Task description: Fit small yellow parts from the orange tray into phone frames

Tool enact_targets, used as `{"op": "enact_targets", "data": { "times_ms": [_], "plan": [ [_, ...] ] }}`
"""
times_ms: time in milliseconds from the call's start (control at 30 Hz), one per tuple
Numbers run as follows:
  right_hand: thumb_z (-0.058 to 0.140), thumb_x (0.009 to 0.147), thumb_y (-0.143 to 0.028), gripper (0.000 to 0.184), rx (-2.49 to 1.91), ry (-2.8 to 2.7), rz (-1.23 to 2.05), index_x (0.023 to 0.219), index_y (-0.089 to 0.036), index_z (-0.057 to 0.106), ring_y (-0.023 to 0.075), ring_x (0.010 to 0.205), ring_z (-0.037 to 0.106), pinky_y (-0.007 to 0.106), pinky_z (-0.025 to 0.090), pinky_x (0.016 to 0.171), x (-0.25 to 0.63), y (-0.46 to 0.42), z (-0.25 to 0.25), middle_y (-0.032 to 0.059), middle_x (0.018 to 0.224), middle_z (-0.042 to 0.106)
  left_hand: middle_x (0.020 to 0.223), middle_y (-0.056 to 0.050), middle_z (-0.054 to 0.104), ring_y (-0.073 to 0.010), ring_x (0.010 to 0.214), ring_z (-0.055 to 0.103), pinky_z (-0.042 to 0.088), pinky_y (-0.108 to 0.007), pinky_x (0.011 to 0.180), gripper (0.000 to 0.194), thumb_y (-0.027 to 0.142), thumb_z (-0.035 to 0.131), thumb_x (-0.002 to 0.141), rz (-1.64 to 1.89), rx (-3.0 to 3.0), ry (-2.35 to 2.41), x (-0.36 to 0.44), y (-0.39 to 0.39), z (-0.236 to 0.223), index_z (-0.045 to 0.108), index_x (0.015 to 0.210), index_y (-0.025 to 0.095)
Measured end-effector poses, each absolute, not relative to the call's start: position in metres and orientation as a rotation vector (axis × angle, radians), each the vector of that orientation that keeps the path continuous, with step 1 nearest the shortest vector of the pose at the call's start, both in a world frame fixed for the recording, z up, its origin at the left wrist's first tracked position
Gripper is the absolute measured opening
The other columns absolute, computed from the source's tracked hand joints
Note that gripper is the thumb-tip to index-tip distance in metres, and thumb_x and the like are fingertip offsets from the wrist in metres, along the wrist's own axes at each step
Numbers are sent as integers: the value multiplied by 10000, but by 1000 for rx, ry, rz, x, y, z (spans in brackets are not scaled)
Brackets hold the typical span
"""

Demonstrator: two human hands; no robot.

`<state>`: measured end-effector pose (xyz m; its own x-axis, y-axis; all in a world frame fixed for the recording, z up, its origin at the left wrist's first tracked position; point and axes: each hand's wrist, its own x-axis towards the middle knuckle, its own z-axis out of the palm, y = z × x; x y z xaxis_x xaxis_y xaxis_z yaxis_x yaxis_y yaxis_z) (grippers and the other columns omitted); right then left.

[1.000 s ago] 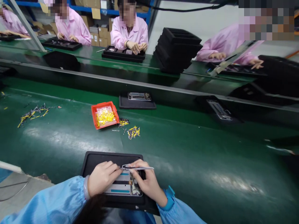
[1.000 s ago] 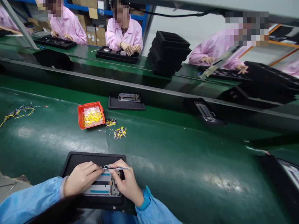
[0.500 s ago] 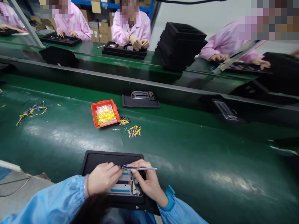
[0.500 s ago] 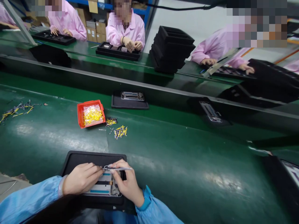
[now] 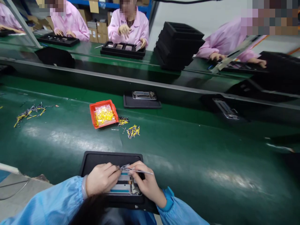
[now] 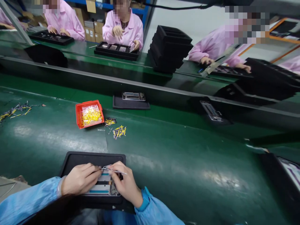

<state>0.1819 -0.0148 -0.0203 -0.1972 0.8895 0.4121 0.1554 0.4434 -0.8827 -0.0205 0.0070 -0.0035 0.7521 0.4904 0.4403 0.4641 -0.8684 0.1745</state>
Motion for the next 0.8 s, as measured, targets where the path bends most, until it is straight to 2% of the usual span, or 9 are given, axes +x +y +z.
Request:
{"op": "enact_targets", "data": {
  "times_ms": [100,233,333,433,600,700,800],
  "plan": [
    [548,929,-179,89,-942,-1606,908,968,-253,577,183,771,669,293,554,672,182,-15,-20,40,857,687,777,-31,658,-138,642,619,525,-234,582,266,187,346,977,761,2784,872,-20,7,-4,595,892,145],
    [573,930,-263,48,-990,-1477,974,972,-242,566,193,798,687,286,577,636,180,-16,-21,50,877,677,983,-69,644,-147,773,640,543,-237,667,269,265,386,961,762,2523,1144,-18,8,-5,636,961,164],
    [578,931,-327,108,-1030,-1312,1046,972,-236,538,203,822,704,259,591,569,179,-17,-21,50,888,656,974,-51,626,-121,714,613,531,-225,659,270,217,415,933,756,2440,1137,-15,10,-6,678,878,199],
    [592,925,-324,109,-1096,-1257,925,966,-244,532,200,826,701,306,595,662,183,-14,-20,34,876,659,914,-54,614,-126,697,601,520,-233,639,315,158,382,925,815,2472,1112,-11,9,-7,669,799,185],
    [498,962,-261,70,-1186,-1419,545,1009,-252,549,236,902,636,472,508,844,201,-12,-11,50,905,635,893,-77,600,-146,717,610,505,-241,611,305,70,325,902,910,2630,1146,-5,0,-7,613,837,148],
    [421,981,-279,157,-1364,-1495,410,993,-247,574,241,875,600,421,500,787,213,-20,-4,68,900,594,902,-75,584,-133,677,595,504,-236,609,270,55,336,895,942,2642,1146,-4,-3,-8,589,868,146],
    [395,979,-342,222,-1567,-1551,472,960,-238,590,234,784,608,342,505,679,220,-30,-5,71,858,598,925,-74,569,-119,627,569,510,-241,609,256,36,341,870,917,2627,1135,-5,-3,-12,570,878,151]
  ]
}}
